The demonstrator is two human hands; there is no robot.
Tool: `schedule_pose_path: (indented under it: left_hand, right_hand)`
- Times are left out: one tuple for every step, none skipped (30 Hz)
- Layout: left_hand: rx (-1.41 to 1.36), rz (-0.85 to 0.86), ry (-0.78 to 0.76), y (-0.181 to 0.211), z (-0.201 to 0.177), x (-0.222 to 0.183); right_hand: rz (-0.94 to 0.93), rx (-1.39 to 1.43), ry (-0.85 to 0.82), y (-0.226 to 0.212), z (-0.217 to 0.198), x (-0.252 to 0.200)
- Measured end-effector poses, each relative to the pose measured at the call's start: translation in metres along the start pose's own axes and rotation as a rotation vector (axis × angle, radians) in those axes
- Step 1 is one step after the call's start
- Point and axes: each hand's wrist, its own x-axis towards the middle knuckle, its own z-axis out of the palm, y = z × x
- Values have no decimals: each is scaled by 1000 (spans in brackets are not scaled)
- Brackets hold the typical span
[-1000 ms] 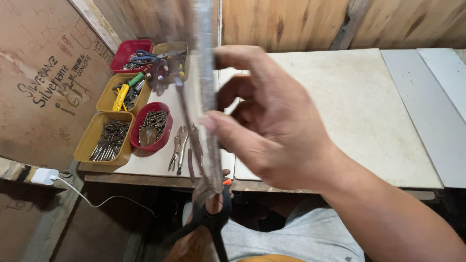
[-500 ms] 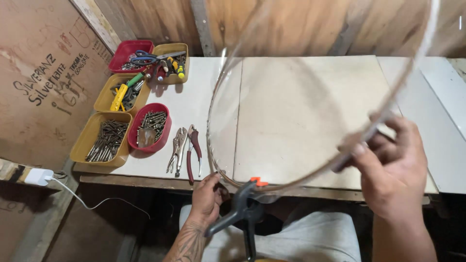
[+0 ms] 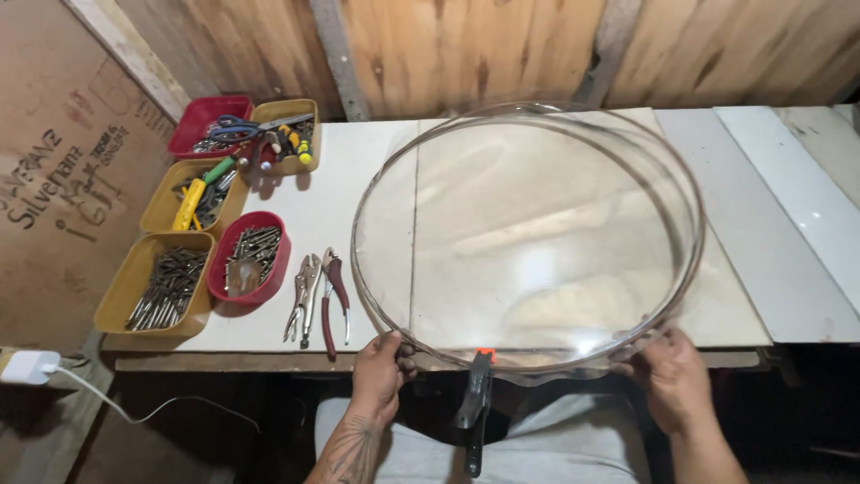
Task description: Repairing a drum head by stretching and securing a plastic film over a metal hoop using pliers and a clamp.
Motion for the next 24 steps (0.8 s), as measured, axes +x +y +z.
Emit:
schedule_pose_path:
  left_hand:
    - [27, 23, 33, -4, 2, 0]
    - [54, 45, 66, -8, 4, 0]
    - [57, 43, 60, -8, 6, -3]
    - [55, 43, 85, -8, 9, -6]
    - [53, 43, 111, -8, 10, -9]
    - [56, 40, 107, -2, 13, -17]
    - [37, 21, 111, 3, 15, -24]
    - [17, 2, 115, 9, 18, -31]
    - [20, 0, 113, 10, 18, -33]
    - [48, -16, 93, 11, 18, -35]
    - [75, -32, 75, 13, 17, -37]
    - [77, -33, 75, 15, 20, -41]
    - [91, -42, 59, 18, 23, -46]
    - [105, -51, 43, 20, 25, -51]
    - [105, -53, 43, 17, 24, -48]
    - [114, -19, 16, 15, 24, -45]
    - [121, 14, -10, 12, 22, -43]
    - [120, 11, -10, 13, 24, -45]
    - [135, 11, -18, 15, 25, -46]
    - [149, 11, -25, 16, 26, -47]
    - [149, 6, -24, 22, 26, -53]
    - [168, 1, -44, 27, 26, -60]
    - [185, -2, -67, 33, 28, -66]
    - [184, -4, -68, 27, 25, -61]
  right_hand:
    - [-162, -281, -95, 10, -6, 3]
    - [-322, -563, -191, 19, -11, 5]
    - [-320, -564, -185, 10, 0, 1]
    - [-54, -226, -81, 1, 10, -2]
    - [209, 115, 21, -8, 21, -6]
    - [209, 116, 28, -3, 22, -5]
    - [211, 130, 44, 2, 22, -4]
    - [213, 143, 60, 6, 22, -3]
    - [213, 144, 64, 16, 20, 1]
    - [235, 191, 78, 25, 18, 5]
    - [257, 237, 89, 35, 17, 9]
    - [258, 237, 91, 30, 20, 8]
    - [261, 253, 84, 26, 23, 8]
    - [264, 269, 77, 21, 27, 8]
    - [264, 268, 78, 24, 27, 10]
    - [245, 245, 98, 26, 27, 13]
    - [226, 222, 118, 29, 26, 15]
    - [227, 219, 118, 21, 27, 13]
    - [237, 234, 129, 12, 30, 11]
    - [248, 249, 139, 4, 32, 10]
    - [251, 245, 140, -2, 33, 6]
    - [292, 253, 139, -8, 34, 3]
    - [328, 262, 137, -14, 36, 1]
    - [328, 259, 138, -12, 33, 2]
